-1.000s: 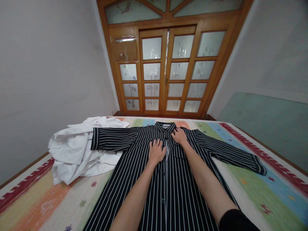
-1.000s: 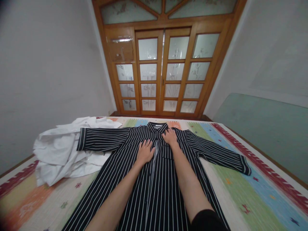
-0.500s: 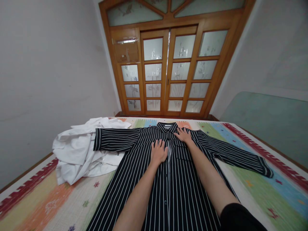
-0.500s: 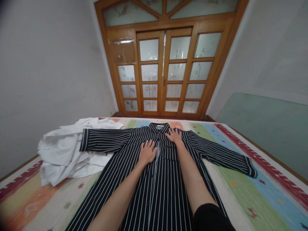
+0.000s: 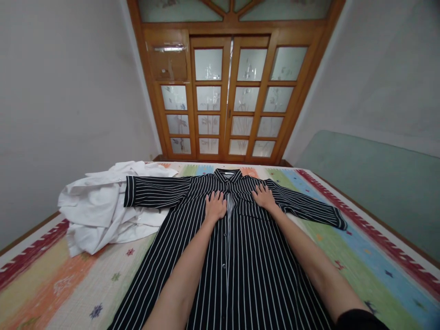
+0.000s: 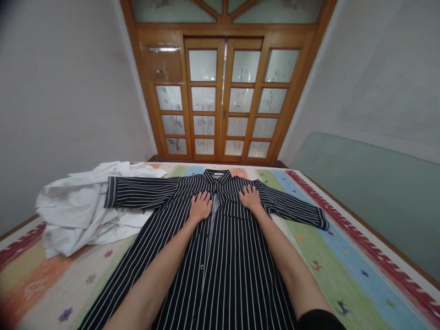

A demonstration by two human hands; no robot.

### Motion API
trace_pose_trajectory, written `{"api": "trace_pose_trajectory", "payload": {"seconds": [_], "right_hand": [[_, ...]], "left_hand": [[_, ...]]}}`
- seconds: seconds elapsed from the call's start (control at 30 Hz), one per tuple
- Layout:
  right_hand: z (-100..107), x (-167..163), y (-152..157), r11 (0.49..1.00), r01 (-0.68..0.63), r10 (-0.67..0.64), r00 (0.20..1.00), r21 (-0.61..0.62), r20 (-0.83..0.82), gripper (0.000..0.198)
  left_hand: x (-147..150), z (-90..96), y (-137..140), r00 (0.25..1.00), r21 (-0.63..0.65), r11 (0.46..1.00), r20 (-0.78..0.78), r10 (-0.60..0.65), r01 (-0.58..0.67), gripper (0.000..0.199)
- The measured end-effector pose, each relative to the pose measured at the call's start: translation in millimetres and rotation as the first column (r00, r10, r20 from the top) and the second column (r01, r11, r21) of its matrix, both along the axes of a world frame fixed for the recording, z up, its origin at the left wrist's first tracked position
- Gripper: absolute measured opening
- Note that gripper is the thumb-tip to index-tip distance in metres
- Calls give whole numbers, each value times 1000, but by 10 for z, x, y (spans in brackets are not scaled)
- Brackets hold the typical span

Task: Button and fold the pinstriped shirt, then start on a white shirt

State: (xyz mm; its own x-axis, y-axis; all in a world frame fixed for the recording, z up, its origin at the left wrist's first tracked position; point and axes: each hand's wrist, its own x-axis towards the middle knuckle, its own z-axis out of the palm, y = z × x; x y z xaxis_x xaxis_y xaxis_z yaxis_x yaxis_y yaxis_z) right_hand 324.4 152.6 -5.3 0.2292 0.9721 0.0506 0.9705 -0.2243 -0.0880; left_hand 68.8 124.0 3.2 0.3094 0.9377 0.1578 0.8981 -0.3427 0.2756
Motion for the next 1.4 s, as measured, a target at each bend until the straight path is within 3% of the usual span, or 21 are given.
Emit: {"api": "trace_pose_trajectory", "payload": {"seconds": [0.17, 0.3, 0.47, 0.57, 0.67, 0.77, 1.07, 1.23, 1.4], "right_hand": [[-32, -184, -274, 985, -111, 119, 991, 132, -57, 48], [48, -592, -332, 926, -209, 266, 953, 315, -147, 34], [101, -1147, -359, 931, -50, 150, 956, 363, -253, 24], [34, -1298, -391, 907, 9, 116, 956, 421, -269, 19], [-57, -1275, -412, 858, 43, 156, 927, 511, -340, 9], [-109, -1182, -414, 822, 79, 220, 870, 564, -442, 14], [-115, -1130, -372, 781, 20, 383, 775, 625, -503, 23], [-146, -1127, -321, 782, -60, 437, 763, 621, -476, 21], [-176, -1138, -293, 822, -98, 410, 785, 561, -464, 20]], "left_hand": [[-6, 15, 1, 999, -5, 999, 4, -35, 35, 51], [-28, 1, -7, 996, 30, 996, 28, -89, 89, 45], [-62, -51, 3, 981, 105, 985, 119, -153, 141, 36], [-76, -70, 8, 974, 150, 979, 159, -163, 139, 30], [-81, -60, -7, 971, 172, 976, 174, -163, 133, 26], [-78, -40, -31, 969, 187, 974, 186, -165, 130, 21], [-60, -42, -50, 979, 288, 950, 124, -163, 122, 14], [-33, -45, -34, 984, 299, 947, 90, -154, 121, 14], [-23, -29, -15, 987, 216, 973, 118, -113, 85, 17]]}}
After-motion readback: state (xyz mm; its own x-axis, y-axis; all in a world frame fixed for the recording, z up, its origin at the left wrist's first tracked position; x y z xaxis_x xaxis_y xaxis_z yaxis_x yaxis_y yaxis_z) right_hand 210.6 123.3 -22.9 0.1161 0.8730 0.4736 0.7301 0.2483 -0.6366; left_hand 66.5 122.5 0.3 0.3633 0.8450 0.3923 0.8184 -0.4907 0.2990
